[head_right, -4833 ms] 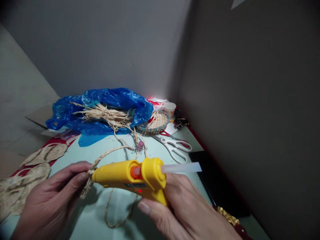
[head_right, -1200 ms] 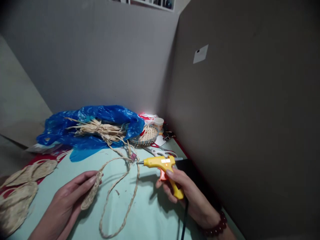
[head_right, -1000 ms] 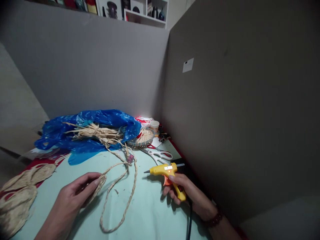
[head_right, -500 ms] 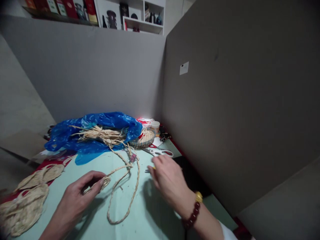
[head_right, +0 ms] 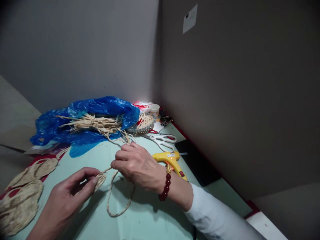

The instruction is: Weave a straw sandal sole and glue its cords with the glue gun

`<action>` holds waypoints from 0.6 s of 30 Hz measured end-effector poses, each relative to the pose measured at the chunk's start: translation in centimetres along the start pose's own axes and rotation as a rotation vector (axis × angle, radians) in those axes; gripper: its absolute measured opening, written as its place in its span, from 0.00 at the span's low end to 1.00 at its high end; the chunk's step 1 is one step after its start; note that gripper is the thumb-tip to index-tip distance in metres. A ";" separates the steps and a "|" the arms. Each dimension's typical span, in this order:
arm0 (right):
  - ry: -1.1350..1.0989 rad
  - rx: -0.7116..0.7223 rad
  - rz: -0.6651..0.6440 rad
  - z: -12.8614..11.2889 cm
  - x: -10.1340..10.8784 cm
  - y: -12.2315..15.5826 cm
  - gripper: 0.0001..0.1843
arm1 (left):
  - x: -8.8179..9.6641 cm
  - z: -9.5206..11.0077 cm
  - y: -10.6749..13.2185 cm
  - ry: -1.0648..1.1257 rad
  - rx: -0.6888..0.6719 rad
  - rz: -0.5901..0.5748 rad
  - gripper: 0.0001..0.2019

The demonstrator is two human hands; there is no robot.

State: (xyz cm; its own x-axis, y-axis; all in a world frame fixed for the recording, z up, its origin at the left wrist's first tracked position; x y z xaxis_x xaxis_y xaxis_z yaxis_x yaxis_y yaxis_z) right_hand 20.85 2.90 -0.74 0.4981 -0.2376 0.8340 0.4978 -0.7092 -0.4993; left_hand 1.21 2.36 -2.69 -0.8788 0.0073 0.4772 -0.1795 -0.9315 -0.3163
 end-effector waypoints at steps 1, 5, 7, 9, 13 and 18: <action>0.020 0.021 0.045 -0.3 -0.2 0.2 0.13 | 0.0 0.1 0.1 0.017 0.025 0.031 0.09; 0.131 0.113 0.307 -1.1 -0.8 0.9 0.12 | -0.1 0.6 0.3 0.098 0.107 0.064 0.11; 0.143 0.127 0.377 -1.4 -1.0 1.1 0.12 | -0.2 0.4 0.4 0.127 0.147 0.066 0.12; 0.134 0.126 0.396 -1.5 -1.0 1.1 0.13 | -0.1 0.1 0.6 0.149 0.175 0.087 0.13; 0.130 0.098 0.418 -1.9 -0.8 1.2 0.12 | 0.2 -0.7 0.8 0.145 0.210 0.124 0.16; 0.104 0.025 0.444 -2.4 -1.2 1.5 0.12 | 0.2 -1.4 1.1 0.248 0.264 0.171 0.17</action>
State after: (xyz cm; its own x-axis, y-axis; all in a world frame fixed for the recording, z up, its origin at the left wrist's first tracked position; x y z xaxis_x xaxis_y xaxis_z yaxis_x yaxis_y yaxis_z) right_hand 19.31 0.57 -1.89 0.5940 -0.5812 0.5562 0.2694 -0.5077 -0.8183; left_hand 0.27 1.83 -4.08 -0.9720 -0.0982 0.2135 0.0699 -0.9882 -0.1365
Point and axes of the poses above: each hand's wrist, its own y-axis away from the middle knuckle, its own x-axis out of the back of the hand, z = x × y, the point moved 3 cm from there along -y, towards the middle knuckle, and after that the axes turned 13 degrees about -x, right-handed, at the moved point
